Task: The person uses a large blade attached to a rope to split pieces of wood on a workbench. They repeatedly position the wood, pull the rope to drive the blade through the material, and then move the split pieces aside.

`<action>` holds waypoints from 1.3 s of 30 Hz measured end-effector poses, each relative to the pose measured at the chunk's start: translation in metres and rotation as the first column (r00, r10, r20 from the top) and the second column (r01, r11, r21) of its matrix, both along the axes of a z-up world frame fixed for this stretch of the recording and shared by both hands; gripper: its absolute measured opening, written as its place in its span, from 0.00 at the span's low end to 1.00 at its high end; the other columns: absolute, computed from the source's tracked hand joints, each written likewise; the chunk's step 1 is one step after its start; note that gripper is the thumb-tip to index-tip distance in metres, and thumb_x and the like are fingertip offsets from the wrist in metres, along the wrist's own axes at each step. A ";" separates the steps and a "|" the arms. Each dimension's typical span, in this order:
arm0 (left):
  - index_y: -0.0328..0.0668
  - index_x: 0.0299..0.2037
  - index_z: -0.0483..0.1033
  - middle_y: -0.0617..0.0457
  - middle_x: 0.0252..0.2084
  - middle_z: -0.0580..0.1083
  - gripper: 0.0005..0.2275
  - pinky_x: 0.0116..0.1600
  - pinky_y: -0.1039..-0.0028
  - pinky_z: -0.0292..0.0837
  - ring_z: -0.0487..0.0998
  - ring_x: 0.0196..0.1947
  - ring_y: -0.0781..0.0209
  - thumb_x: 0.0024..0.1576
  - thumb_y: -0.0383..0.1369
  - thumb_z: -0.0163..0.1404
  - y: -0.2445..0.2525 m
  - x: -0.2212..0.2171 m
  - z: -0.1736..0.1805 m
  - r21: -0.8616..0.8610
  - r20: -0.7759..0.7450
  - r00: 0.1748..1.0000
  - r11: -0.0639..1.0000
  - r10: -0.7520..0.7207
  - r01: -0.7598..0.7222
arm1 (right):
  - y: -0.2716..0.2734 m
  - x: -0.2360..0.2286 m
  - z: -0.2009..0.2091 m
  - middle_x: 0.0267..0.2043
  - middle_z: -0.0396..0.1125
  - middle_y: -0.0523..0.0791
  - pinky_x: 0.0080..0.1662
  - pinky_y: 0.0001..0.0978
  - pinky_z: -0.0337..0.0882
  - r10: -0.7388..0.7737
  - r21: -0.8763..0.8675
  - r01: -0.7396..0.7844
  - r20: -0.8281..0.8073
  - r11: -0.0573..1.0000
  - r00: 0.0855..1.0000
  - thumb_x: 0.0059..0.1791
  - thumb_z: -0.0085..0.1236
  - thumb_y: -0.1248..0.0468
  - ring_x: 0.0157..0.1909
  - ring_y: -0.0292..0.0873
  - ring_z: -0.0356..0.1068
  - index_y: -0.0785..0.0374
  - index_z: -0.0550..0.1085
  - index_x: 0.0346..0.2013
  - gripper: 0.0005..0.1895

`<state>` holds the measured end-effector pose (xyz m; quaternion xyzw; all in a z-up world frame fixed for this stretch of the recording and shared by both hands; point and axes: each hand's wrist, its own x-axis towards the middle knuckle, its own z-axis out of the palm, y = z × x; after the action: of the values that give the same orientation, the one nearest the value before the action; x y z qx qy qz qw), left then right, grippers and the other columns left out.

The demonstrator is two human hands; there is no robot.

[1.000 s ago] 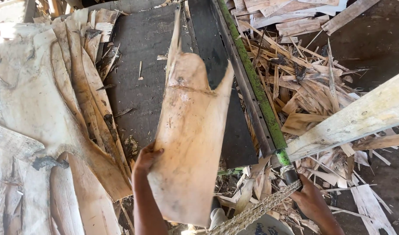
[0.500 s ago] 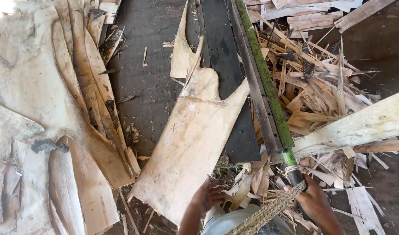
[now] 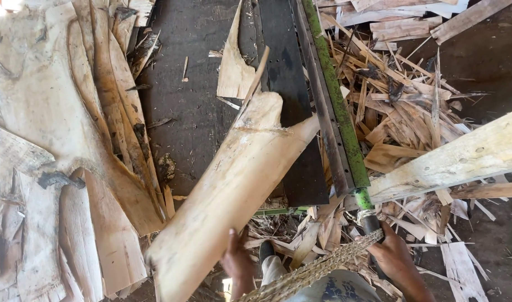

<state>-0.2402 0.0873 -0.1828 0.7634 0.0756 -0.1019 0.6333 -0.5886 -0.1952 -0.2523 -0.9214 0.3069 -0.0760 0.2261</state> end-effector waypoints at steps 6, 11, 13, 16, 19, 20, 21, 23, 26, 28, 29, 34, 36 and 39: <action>0.38 0.37 0.68 0.54 0.25 0.69 0.10 0.29 0.81 0.67 0.69 0.22 0.71 0.58 0.31 0.59 0.035 0.060 0.090 -0.751 0.122 0.952 0.653 0.280 -0.095 | 0.012 0.035 0.078 0.34 0.73 0.52 0.25 0.33 0.76 -0.281 0.416 0.334 -0.185 0.846 0.942 0.46 0.60 0.64 0.22 0.42 0.74 0.66 0.62 0.64 0.33; 0.38 0.48 0.69 0.50 0.36 0.74 0.15 0.39 0.72 0.77 0.73 0.32 0.61 0.60 0.39 0.57 0.014 0.117 0.050 -0.764 -0.183 0.886 0.506 0.425 -0.401 | 0.009 0.038 0.079 0.33 0.73 0.53 0.25 0.37 0.79 -0.325 0.508 0.362 -0.164 0.781 0.931 0.46 0.59 0.65 0.22 0.43 0.74 0.67 0.61 0.64 0.33; 0.35 0.50 0.66 0.47 0.40 0.73 0.16 0.43 0.70 0.76 0.70 0.35 0.57 0.63 0.37 0.58 0.010 0.141 0.011 -0.759 -0.193 0.885 0.507 0.424 -0.408 | 0.012 0.040 0.086 0.32 0.74 0.53 0.25 0.37 0.80 -0.349 0.556 0.379 -0.164 0.740 0.923 0.46 0.58 0.65 0.22 0.44 0.75 0.67 0.60 0.64 0.32; 0.36 0.50 0.66 0.43 0.44 0.78 0.14 0.52 0.65 0.85 0.81 0.43 0.53 0.59 0.32 0.55 -0.006 0.166 0.013 -0.629 -0.405 0.785 0.479 0.470 -0.612 | 0.018 0.053 0.116 0.31 0.74 0.53 0.26 0.38 0.79 -0.366 0.589 0.399 -0.182 0.702 0.913 0.46 0.60 0.64 0.22 0.44 0.75 0.66 0.61 0.63 0.33; 0.32 0.46 0.74 0.44 0.40 0.80 0.09 0.46 0.73 0.84 0.83 0.38 0.57 0.58 0.28 0.57 0.000 0.188 -0.003 -0.555 -0.486 0.752 0.507 0.446 -0.659 | 0.020 0.062 0.136 0.30 0.74 0.55 0.26 0.41 0.77 -0.443 0.665 0.462 -0.214 0.586 0.870 0.46 0.64 0.63 0.22 0.47 0.73 0.65 0.63 0.63 0.33; 0.31 0.45 0.76 0.45 0.39 0.80 0.09 0.41 0.75 0.82 0.81 0.34 0.59 0.57 0.28 0.58 0.003 0.191 0.000 -0.567 -0.421 0.803 0.568 0.422 -0.596 | 0.020 0.060 0.130 0.30 0.74 0.55 0.26 0.41 0.76 -0.459 0.680 0.464 -0.207 0.568 0.864 0.45 0.64 0.63 0.22 0.47 0.73 0.65 0.63 0.62 0.33; 0.29 0.44 0.78 0.45 0.37 0.80 0.09 0.36 0.78 0.81 0.80 0.31 0.60 0.57 0.27 0.59 0.006 0.194 0.003 -0.573 -0.355 0.848 0.625 0.393 -0.530 | 0.019 0.057 0.125 0.29 0.74 0.54 0.25 0.40 0.76 -0.474 0.694 0.466 -0.201 0.549 0.857 0.45 0.64 0.62 0.22 0.47 0.73 0.65 0.64 0.62 0.33; 0.30 0.44 0.78 0.46 0.37 0.79 0.10 0.31 0.77 0.78 0.78 0.28 0.61 0.56 0.27 0.60 0.002 0.189 0.046 -0.583 -0.277 0.890 0.673 0.362 -0.455 | 0.017 0.051 0.113 0.29 0.74 0.54 0.24 0.40 0.76 -0.484 0.717 0.449 -0.176 0.534 0.857 0.45 0.63 0.61 0.21 0.47 0.72 0.64 0.64 0.62 0.33; 0.30 0.45 0.78 0.47 0.35 0.77 0.10 0.26 0.77 0.73 0.74 0.24 0.62 0.57 0.27 0.60 0.009 0.192 0.066 -0.606 -0.168 0.939 0.720 0.301 -0.339 | 0.021 0.055 0.129 0.29 0.72 0.53 0.21 0.41 0.75 -0.505 0.748 0.449 -0.177 0.489 0.845 0.44 0.63 0.60 0.19 0.46 0.70 0.65 0.65 0.62 0.33; 0.29 0.46 0.78 0.46 0.35 0.77 0.10 0.25 0.76 0.71 0.72 0.23 0.62 0.58 0.27 0.61 0.010 0.193 0.085 -0.624 -0.134 0.954 0.724 0.270 -0.293 | 0.024 0.063 0.150 0.29 0.70 0.53 0.20 0.41 0.74 -0.521 0.757 0.468 -0.200 0.456 0.830 0.44 0.64 0.58 0.18 0.46 0.68 0.65 0.66 0.62 0.34; 0.29 0.49 0.77 0.46 0.38 0.77 0.11 0.31 0.74 0.74 0.74 0.29 0.59 0.58 0.26 0.60 0.006 0.189 0.106 -0.664 -0.118 0.956 0.694 0.269 -0.277 | 0.025 0.065 0.160 0.28 0.70 0.53 0.20 0.41 0.73 -0.520 0.745 0.482 -0.214 0.461 0.827 0.44 0.66 0.56 0.18 0.46 0.67 0.65 0.66 0.62 0.35; 0.29 0.56 0.73 0.43 0.49 0.78 0.19 0.53 0.62 0.85 0.82 0.49 0.49 0.55 0.25 0.57 0.011 0.193 0.123 -0.786 -0.087 0.969 0.582 0.230 -0.208 | 0.027 0.061 0.167 0.28 0.71 0.53 0.19 0.39 0.73 -0.519 0.723 0.490 -0.212 0.487 0.828 0.43 0.67 0.52 0.18 0.44 0.67 0.65 0.65 0.63 0.39; 0.29 0.61 0.70 0.42 0.54 0.76 0.23 0.57 0.60 0.82 0.81 0.54 0.48 0.53 0.23 0.57 0.020 0.198 0.102 -0.753 -0.043 0.974 0.634 0.220 -0.177 | 0.028 0.060 0.162 0.30 0.71 0.53 0.19 0.39 0.74 -0.481 0.692 0.465 -0.192 0.552 0.856 0.42 0.67 0.49 0.18 0.43 0.68 0.63 0.63 0.66 0.43; 0.30 0.60 0.69 0.41 0.54 0.76 0.22 0.55 0.63 0.84 0.82 0.52 0.49 0.53 0.21 0.55 0.044 0.211 0.034 -0.640 -0.175 0.951 0.704 0.255 -0.307 | 0.028 0.064 0.158 0.32 0.72 0.51 0.20 0.39 0.75 -0.461 0.647 0.469 -0.198 0.602 0.865 0.41 0.67 0.48 0.19 0.43 0.70 0.58 0.61 0.69 0.46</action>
<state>-0.0291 0.1316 -0.1492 0.4653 0.1731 -0.0524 0.8665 -0.5250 -0.1672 -0.0939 -0.6632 0.5426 -0.0105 0.5154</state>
